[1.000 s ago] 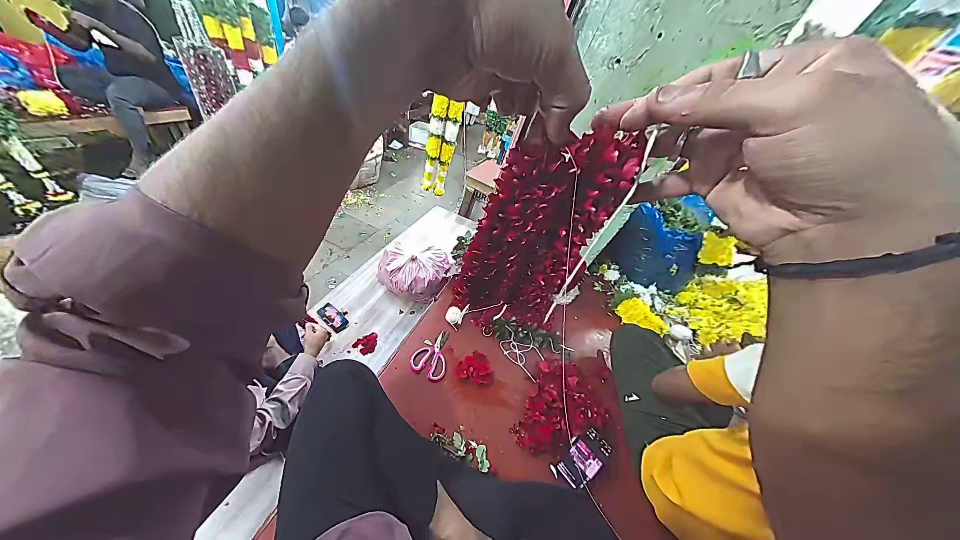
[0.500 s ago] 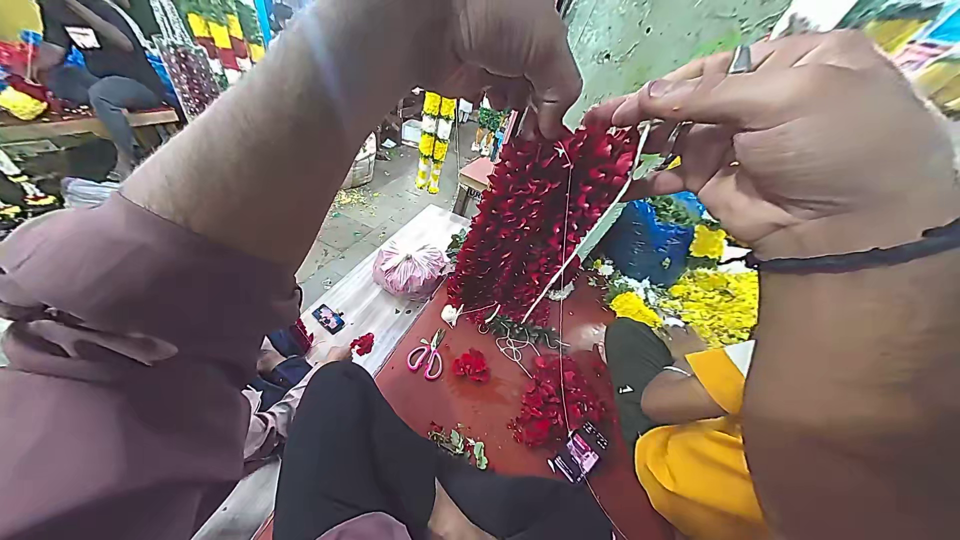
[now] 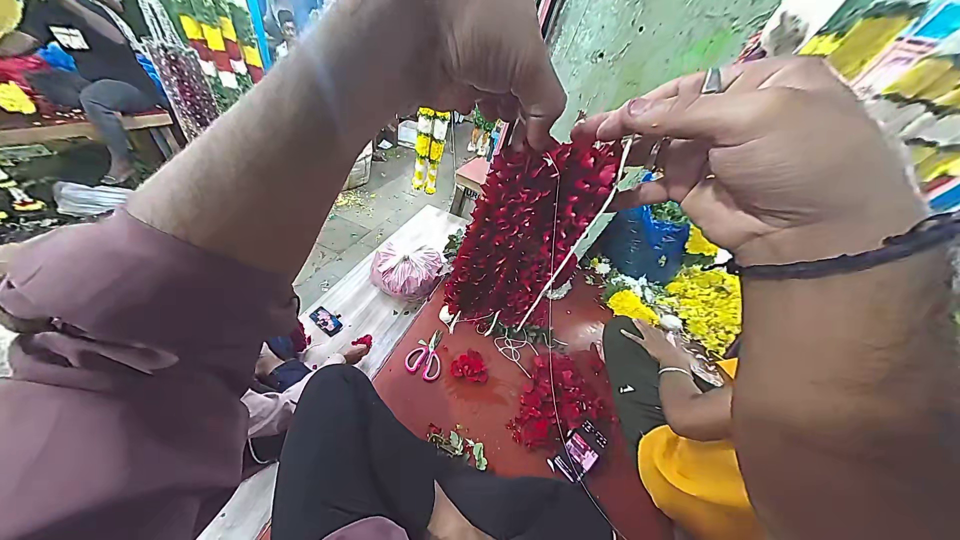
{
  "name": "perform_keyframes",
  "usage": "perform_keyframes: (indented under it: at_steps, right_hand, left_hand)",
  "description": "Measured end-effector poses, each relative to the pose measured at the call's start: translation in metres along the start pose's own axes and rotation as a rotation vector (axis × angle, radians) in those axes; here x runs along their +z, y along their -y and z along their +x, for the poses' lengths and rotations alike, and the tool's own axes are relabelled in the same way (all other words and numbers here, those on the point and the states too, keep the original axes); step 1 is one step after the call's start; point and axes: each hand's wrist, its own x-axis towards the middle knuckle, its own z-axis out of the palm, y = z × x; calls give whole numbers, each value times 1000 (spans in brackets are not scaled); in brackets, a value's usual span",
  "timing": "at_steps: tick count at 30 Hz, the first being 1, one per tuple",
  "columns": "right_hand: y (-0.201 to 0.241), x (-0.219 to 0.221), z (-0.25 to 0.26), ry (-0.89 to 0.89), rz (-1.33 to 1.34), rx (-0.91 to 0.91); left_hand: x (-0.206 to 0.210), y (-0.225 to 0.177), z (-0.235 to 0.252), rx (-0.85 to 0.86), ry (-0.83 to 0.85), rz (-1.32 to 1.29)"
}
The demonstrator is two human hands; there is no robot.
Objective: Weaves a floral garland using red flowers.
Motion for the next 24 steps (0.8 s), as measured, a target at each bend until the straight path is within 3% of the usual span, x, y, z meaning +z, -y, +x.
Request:
perform_keyframes:
  at_steps: [6,9,12,15,18,21,24]
  right_hand:
    - [-10,1,2,-11,33,15]
    - [-36,-5,5,-14,62,84]
    - [-99,-14,13,-14,119,220]
    - [-179,-15,26,-82,98,388]
    - [-267,-8,49,-202,33,514]
    - [-343,2,72,-310,-79,497]
    - [-415,17,79,-336,-200,338]
  left_hand:
    - [2,17,6,109,65,-83]
    - [10,36,-3,-36,6,196]
    - [37,78,-27,-231,53,305]
    - [74,142,-55,-275,119,118]
    - [116,207,-84,-324,78,18]
    - [160,258,-107,-429,-1,-28]
    - [190,289,-117,-548,-21,-34]
